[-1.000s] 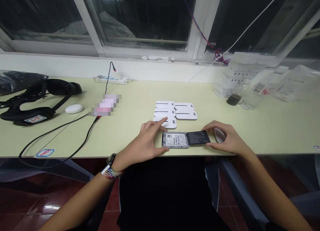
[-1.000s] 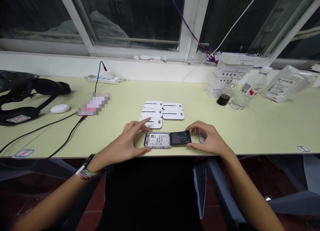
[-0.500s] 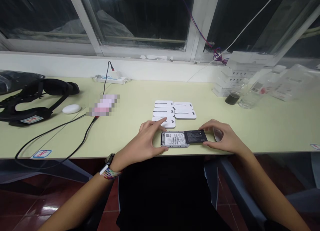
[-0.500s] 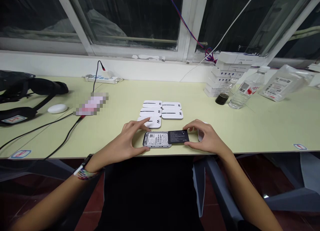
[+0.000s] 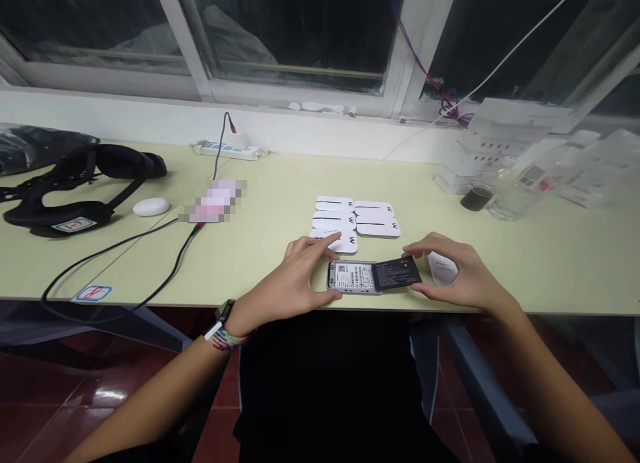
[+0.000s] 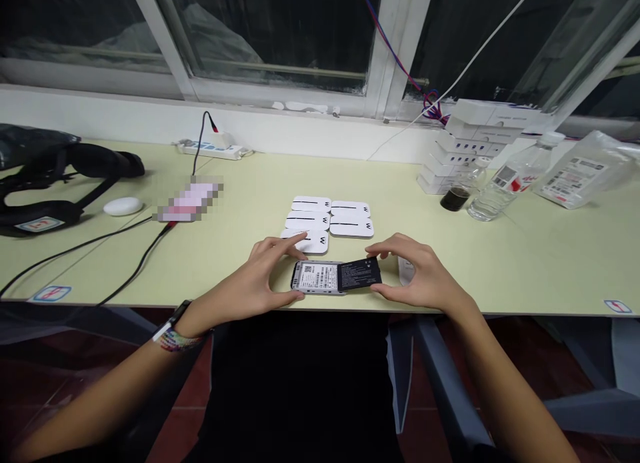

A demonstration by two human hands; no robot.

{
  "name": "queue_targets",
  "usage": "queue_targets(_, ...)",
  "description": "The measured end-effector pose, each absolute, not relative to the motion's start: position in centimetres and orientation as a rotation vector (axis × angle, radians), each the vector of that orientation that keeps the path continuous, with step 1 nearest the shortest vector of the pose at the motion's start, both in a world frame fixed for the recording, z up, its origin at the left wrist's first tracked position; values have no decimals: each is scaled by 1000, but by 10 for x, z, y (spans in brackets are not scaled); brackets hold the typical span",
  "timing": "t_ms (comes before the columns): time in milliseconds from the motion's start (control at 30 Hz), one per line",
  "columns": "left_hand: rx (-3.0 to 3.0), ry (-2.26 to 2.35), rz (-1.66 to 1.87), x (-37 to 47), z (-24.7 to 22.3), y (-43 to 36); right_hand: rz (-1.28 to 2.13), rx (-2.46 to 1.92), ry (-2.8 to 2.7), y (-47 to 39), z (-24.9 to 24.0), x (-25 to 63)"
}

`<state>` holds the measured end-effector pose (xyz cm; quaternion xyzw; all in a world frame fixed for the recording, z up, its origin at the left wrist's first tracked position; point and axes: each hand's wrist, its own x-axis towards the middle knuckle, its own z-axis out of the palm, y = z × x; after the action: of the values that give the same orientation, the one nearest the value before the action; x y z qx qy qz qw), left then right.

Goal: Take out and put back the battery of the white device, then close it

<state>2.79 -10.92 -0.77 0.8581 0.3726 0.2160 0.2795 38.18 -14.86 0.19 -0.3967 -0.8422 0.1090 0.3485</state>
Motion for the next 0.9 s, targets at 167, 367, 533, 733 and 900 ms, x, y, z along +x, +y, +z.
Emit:
queue_targets(167, 2294, 1023, 566, 28, -8, -110, 239, -945, -2283, -141, 26, 368)
queue_targets(367, 2311, 1009, 590, 27, -9, -109, 219, -928, -2366, -131, 42, 351)
queue_targets(533, 2329, 1003, 599, 27, -11, -109, 279, -849, -2396, -121, 40, 319)
queue_targets(733, 2300, 1032, 632, 26, -13, -109, 523, -999, -2457, -107, 20, 287)
queue_targets(900, 2308, 1045, 621, 27, -13, -107, 422, -864, -2492, -111, 8, 294)
